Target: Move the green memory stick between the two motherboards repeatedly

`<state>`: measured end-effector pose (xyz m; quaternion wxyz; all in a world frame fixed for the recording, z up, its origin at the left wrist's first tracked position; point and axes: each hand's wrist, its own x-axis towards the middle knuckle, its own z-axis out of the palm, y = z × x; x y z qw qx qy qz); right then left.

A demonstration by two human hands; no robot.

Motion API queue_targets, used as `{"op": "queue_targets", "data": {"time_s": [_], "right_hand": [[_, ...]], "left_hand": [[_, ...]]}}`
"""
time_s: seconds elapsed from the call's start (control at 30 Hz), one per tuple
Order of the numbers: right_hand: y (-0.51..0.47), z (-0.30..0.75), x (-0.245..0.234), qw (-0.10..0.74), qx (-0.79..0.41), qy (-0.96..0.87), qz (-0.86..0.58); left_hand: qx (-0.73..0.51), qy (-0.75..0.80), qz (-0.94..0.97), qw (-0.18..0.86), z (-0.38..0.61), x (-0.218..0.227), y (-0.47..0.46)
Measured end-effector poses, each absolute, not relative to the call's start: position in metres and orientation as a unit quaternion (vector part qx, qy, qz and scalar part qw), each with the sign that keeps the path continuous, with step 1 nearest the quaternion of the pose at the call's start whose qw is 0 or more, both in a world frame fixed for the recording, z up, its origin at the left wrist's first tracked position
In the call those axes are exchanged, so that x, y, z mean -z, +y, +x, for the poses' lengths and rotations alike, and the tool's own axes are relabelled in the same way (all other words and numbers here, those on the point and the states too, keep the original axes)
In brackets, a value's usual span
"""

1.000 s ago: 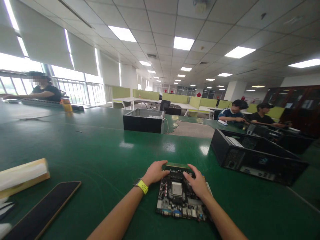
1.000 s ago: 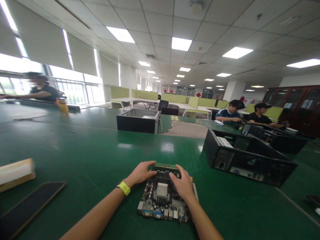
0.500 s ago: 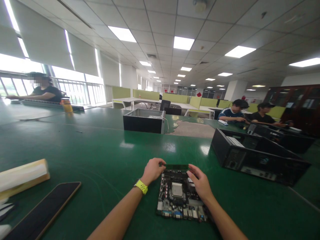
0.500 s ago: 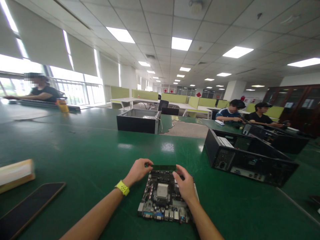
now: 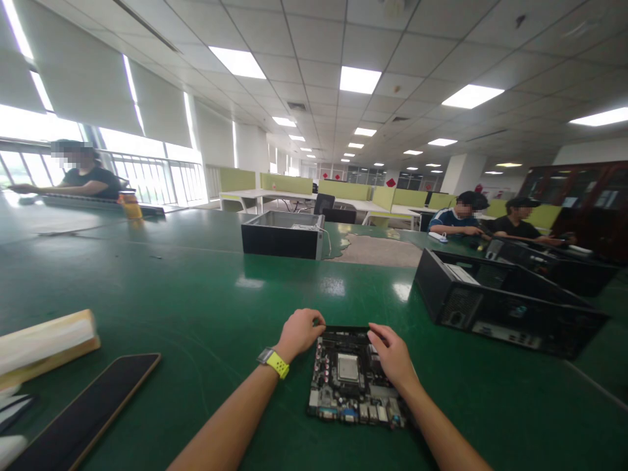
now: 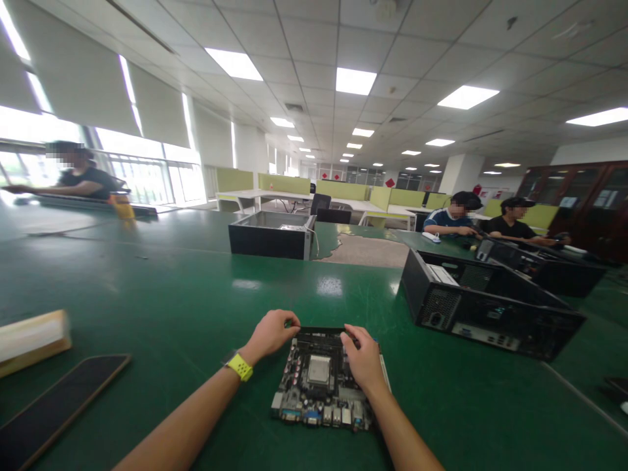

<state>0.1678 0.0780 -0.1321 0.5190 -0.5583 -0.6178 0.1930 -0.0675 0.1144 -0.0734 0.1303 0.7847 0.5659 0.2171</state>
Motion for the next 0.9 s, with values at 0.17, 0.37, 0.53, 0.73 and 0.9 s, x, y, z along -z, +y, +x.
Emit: {"op": "queue_targets", "data": {"time_s": [0.17, 0.37, 0.53, 0.73, 0.9], "right_hand": [[0.0766, 0.1668, 0.1286, 0.525, -0.191, -0.613, -0.559], [0.0761, 0.1668, 0.1277, 0.524, -0.198, -0.607, -0.564], [0.0793, 0.1685, 0.1323, 0.545, -0.203, -0.598, -0.552], [0.0798, 0.1685, 0.1333, 0.563, -0.214, -0.586, -0.542], [0.0777, 0.1671, 0.1297, 0.559, -0.219, -0.591, -0.538]], "left_hand": [[-0.218, 0.553, 0.795, 0.121, -0.0662, 0.0756, 0.1149], [-0.219, 0.550, 0.801, 0.091, -0.0659, 0.0779, 0.1153], [-0.229, 0.536, 0.807, 0.098, -0.0659, 0.0798, 0.1168], [-0.205, 0.546, 0.809, 0.070, -0.0652, 0.0826, 0.1161], [-0.187, 0.559, 0.805, 0.065, -0.0650, 0.0815, 0.1151]]}}
